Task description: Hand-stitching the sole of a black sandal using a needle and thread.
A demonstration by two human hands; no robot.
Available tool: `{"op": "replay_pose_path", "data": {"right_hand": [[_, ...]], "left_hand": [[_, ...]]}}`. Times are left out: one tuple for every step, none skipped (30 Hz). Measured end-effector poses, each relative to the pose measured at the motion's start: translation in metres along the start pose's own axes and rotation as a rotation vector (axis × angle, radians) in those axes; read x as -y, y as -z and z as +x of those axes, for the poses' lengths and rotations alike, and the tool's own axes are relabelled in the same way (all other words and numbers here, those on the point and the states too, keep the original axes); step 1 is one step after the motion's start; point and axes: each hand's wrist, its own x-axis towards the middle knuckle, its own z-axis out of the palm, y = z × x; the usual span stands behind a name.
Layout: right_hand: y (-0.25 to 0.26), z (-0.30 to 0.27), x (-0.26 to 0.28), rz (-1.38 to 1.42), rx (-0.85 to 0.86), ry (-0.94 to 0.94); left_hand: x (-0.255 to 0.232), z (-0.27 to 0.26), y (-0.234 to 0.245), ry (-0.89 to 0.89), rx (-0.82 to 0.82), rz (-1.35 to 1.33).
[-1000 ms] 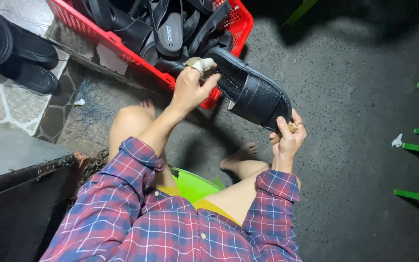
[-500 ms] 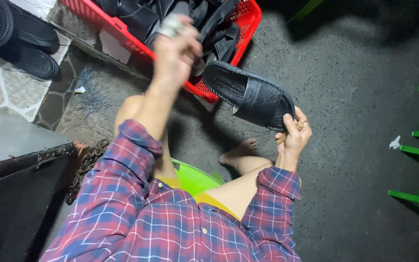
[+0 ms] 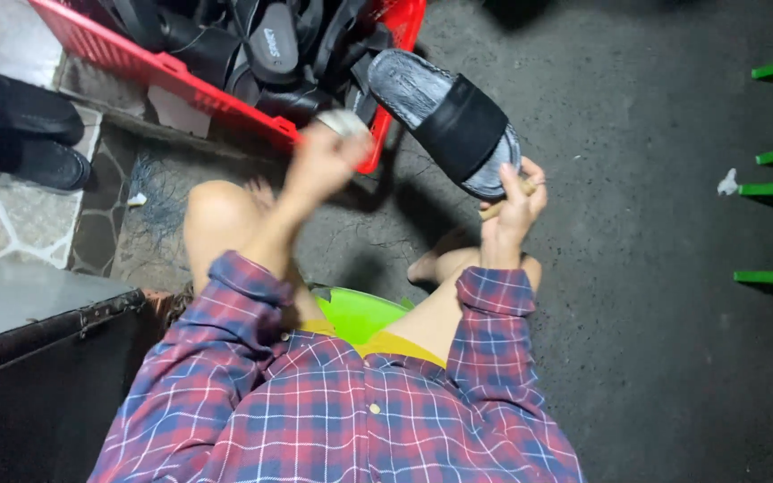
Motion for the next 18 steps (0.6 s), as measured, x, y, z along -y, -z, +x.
{"op": "replay_pose_path", "data": {"right_hand": [[0.001,-0.01,0.002,0.008,-0.005,0.011],[-0.005,-0.015,0.006,-0.024,-0.016,0.007],[-0.01,-0.022,0.011,-0.056,-0.027,0.003],[-0.007,-0.028,0.009,-0.016,-0.011,0.044],[-0.005,-0.033,0.008,-0.028,-0.049,-0.006],[-0.002,-0.037,0.003,-0.048,-0.091,-0.067],[-0.001,-0.038,0.004,-0.015,-0.081,-0.036],[0.007,-0.045,0.003,0.015,-0.072,-0.037],[0.015,-0.052,0.001,0.045,-0.063,-0.039],[0.024,-0.055,0.003,0.062,-0.06,-0.023],[0.032,-0.057,0.003,0.071,-0.065,-0.003],[0.041,-0.061,0.002,0.081,-0.071,0.012],[0.049,-0.064,0.007,0.098,-0.068,0.022],[0.06,-0.071,0.009,0.067,-0.055,0.058],[0.07,-0.077,0.01,0.035,-0.043,0.095],[0.086,-0.071,-0.003,0.046,-0.044,0.092],[0.101,-0.064,-0.017,-0.006,-0.031,0.131],[0.116,-0.058,-0.032,-0.061,-0.017,0.169]], "left_hand": [[-0.008,-0.02,-0.022,-0.013,0.004,-0.005],[-0.014,-0.034,-0.043,0.053,0.179,-0.083],[-0.022,-0.049,-0.063,0.118,0.355,-0.156],[-0.047,-0.047,-0.066,0.06,0.345,-0.146],[-0.072,-0.047,-0.07,0.166,0.407,-0.171],[-0.095,-0.051,-0.074,0.285,0.474,-0.197],[-0.056,-0.06,-0.092,0.239,0.469,-0.187],[-0.023,-0.083,-0.109,0.287,0.495,-0.378],[0.008,-0.108,-0.126,0.334,0.524,-0.568],[-0.014,-0.107,-0.11,0.312,0.529,-0.562],[-0.035,-0.107,-0.093,0.507,0.558,-0.615],[-0.056,-0.11,-0.076,0.709,0.584,-0.661],[-0.048,-0.112,-0.064,0.692,0.588,-0.651],[-0.04,-0.119,-0.049,0.615,0.577,-0.556],[-0.031,-0.126,-0.035,0.538,0.565,-0.462],[-0.055,-0.122,-0.008,0.535,0.569,-0.452],[-0.08,-0.118,0.019,0.345,0.674,-0.094],[-0.105,-0.114,0.045,0.147,0.759,0.263]]}}
